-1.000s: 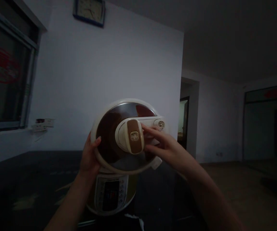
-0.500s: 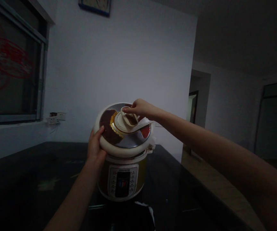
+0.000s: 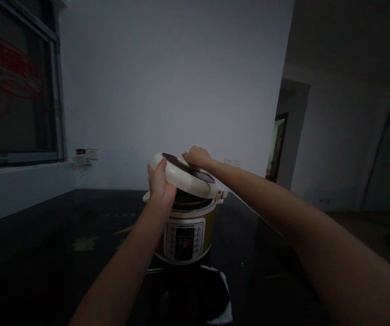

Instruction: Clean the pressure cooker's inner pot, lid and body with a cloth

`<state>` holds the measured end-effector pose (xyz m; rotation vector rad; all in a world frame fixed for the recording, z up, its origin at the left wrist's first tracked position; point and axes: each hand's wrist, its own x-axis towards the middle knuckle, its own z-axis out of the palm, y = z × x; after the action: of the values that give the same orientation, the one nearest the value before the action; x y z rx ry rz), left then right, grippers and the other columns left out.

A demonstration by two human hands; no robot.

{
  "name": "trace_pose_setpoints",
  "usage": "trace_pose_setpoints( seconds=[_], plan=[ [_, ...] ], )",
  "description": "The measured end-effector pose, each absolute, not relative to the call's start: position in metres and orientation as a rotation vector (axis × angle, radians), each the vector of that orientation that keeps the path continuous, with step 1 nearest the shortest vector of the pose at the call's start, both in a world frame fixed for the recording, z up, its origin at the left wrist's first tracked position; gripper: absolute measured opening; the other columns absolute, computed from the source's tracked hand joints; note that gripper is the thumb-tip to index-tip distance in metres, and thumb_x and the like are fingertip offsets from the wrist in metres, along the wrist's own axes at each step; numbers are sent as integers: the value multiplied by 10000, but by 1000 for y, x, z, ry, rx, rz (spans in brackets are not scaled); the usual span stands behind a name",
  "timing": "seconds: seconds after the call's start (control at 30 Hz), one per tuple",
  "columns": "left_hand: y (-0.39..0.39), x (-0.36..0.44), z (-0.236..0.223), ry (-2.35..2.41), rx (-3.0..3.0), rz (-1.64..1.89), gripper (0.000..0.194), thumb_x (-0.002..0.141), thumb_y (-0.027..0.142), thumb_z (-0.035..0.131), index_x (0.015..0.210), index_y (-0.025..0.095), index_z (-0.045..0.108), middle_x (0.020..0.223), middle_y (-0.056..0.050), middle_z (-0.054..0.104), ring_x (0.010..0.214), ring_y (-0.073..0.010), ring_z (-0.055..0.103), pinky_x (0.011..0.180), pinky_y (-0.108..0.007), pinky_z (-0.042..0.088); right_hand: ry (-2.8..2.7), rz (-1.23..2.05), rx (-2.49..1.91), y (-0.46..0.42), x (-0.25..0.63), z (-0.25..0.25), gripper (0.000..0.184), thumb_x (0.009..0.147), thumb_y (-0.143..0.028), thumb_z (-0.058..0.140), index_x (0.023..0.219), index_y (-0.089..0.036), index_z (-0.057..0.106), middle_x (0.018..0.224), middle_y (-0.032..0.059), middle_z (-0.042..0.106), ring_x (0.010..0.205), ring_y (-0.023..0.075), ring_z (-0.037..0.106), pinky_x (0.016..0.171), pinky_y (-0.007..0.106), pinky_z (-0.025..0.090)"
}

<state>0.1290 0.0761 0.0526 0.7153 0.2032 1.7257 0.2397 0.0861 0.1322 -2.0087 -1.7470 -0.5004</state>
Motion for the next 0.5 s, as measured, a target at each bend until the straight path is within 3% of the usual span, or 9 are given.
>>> trace_pose_setpoints(
  seconds=[0.13, 0.27, 0.4, 0.5],
  plan=[
    [61, 125, 56, 128, 572, 1728, 364, 806, 91, 585, 1107, 269, 481, 979, -13, 634, 909, -159, 633, 848, -302, 535, -1777, -495, -2006, 97, 238, 128, 463, 898, -440, 472, 1112, -71, 652, 1151, 230, 653, 1053, 295, 631, 834, 373, 493],
    [70, 99, 38, 140, 742, 1593, 165, 824, 210, 579, 987, 212, 558, 1052, -54, 629, 984, -181, 610, 860, -318, 517, -1791, -541, -1999, 102, 241, 135, 465, 884, -441, 499, 1127, -70, 641, 1161, 239, 643, 1058, 290, 624, 831, 374, 487],
    [110, 64, 10, 532, 1176, 1843, 173, 893, 281, 505, 1032, 236, 599, 1216, -22, 581, 1151, -174, 526, 928, -293, 461, -1824, -603, -1972, 107, 247, 143, 459, 878, -450, 517, 1127, -83, 637, 1171, 221, 643, 1065, 276, 613, 842, 356, 474],
    [148, 49, -9, 680, 1273, 1885, 131, 890, 204, 534, 955, 183, 646, 1122, -19, 611, 1202, -176, 474, 1035, -300, 363, -1839, -654, -1948, 111, 248, 141, 452, 885, -447, 500, 1135, -93, 631, 1187, 210, 637, 1068, 282, 609, 838, 352, 467]
  ],
)
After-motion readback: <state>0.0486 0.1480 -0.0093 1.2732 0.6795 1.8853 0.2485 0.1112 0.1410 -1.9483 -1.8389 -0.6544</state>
